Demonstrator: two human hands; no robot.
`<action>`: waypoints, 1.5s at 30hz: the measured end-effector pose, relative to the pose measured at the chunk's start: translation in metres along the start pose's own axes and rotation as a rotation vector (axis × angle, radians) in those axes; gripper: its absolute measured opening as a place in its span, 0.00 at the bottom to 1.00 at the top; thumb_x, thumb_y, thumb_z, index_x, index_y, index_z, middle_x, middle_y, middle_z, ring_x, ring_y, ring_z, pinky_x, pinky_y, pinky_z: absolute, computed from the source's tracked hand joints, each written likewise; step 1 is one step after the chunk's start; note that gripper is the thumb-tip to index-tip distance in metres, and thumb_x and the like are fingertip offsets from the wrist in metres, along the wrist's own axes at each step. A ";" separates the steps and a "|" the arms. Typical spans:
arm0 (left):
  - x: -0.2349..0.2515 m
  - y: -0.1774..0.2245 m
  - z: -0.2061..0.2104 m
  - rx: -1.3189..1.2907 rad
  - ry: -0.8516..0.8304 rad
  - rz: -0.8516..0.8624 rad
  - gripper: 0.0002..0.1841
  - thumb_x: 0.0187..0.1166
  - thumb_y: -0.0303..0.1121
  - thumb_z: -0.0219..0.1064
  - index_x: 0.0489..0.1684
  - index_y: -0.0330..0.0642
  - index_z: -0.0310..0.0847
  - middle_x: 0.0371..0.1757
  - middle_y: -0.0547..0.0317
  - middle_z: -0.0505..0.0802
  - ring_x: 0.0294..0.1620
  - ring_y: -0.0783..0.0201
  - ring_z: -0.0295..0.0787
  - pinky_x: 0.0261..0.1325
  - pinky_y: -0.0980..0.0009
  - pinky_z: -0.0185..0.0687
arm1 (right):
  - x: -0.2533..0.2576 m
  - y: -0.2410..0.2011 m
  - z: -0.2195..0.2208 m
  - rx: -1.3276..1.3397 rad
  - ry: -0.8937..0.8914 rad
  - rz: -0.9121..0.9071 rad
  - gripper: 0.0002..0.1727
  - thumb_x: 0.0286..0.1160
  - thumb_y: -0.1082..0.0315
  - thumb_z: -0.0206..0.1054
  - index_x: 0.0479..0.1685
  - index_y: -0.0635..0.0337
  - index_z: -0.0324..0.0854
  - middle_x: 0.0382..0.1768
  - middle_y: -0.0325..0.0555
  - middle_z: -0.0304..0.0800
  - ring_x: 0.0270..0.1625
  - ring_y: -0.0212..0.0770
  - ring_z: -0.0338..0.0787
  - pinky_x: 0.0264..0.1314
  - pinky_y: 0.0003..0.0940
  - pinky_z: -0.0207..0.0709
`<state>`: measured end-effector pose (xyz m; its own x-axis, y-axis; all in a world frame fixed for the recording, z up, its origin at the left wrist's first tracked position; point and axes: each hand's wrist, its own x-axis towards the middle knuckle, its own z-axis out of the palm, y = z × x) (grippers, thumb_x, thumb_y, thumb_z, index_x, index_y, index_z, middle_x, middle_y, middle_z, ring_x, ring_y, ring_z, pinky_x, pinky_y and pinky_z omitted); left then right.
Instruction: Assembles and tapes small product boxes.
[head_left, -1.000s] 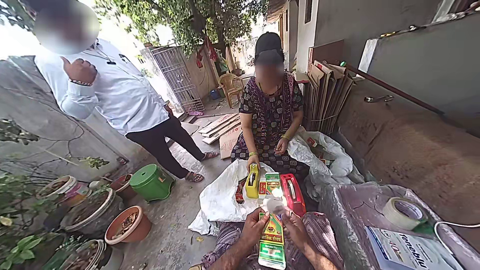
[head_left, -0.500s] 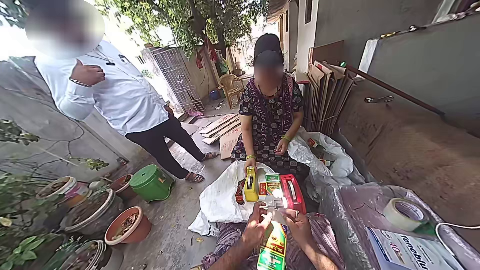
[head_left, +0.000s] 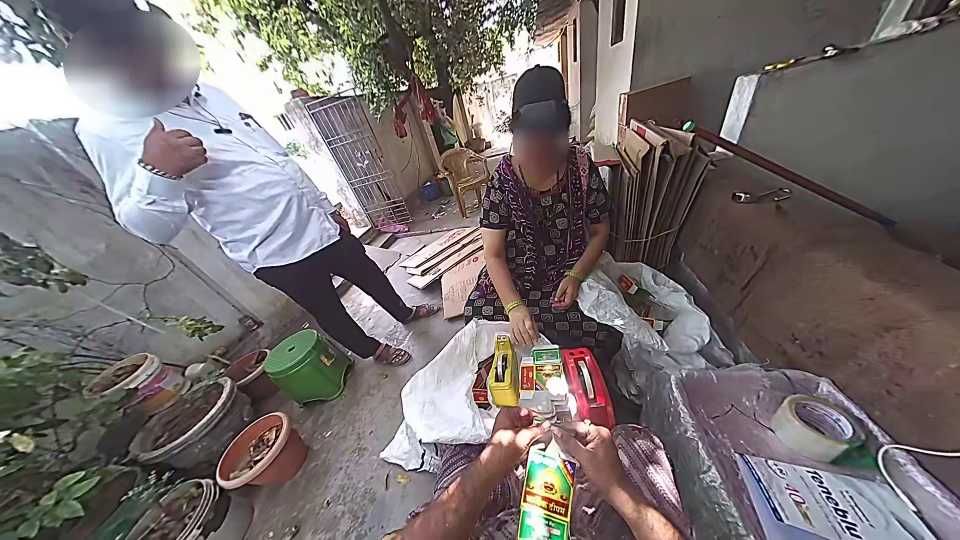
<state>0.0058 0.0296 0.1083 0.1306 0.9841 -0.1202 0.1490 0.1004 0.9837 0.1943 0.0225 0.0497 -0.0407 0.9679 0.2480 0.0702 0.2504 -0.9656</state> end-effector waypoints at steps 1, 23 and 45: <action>-0.001 0.000 0.002 0.011 0.010 0.032 0.10 0.82 0.34 0.68 0.38 0.36 0.91 0.31 0.58 0.93 0.32 0.70 0.89 0.43 0.67 0.86 | 0.000 -0.001 0.002 -0.046 0.075 -0.005 0.09 0.68 0.58 0.76 0.36 0.53 0.96 0.24 0.32 0.93 0.23 0.24 0.84 0.30 0.26 0.81; -0.015 -0.015 -0.010 0.751 0.043 0.388 0.54 0.48 0.49 0.87 0.86 0.44 0.69 0.71 0.53 0.89 0.71 0.61 0.86 0.75 0.57 0.82 | -0.002 0.005 -0.002 -0.063 -0.088 -0.353 0.27 0.93 0.55 0.49 0.74 0.64 0.81 0.70 0.50 0.88 0.75 0.37 0.84 0.82 0.37 0.74; -0.016 -0.010 -0.010 0.817 0.046 0.259 0.55 0.45 0.53 0.87 0.84 0.44 0.71 0.65 0.51 0.92 0.66 0.59 0.89 0.71 0.54 0.84 | 0.001 0.010 -0.012 -0.189 -0.320 -0.391 0.33 0.95 0.52 0.38 0.82 0.66 0.73 0.80 0.53 0.78 0.86 0.42 0.73 0.91 0.39 0.62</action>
<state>-0.0075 0.0147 0.1019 0.2212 0.9681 0.1177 0.7815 -0.2482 0.5724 0.2071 0.0265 0.0414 -0.3993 0.7543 0.5212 0.1659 0.6185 -0.7681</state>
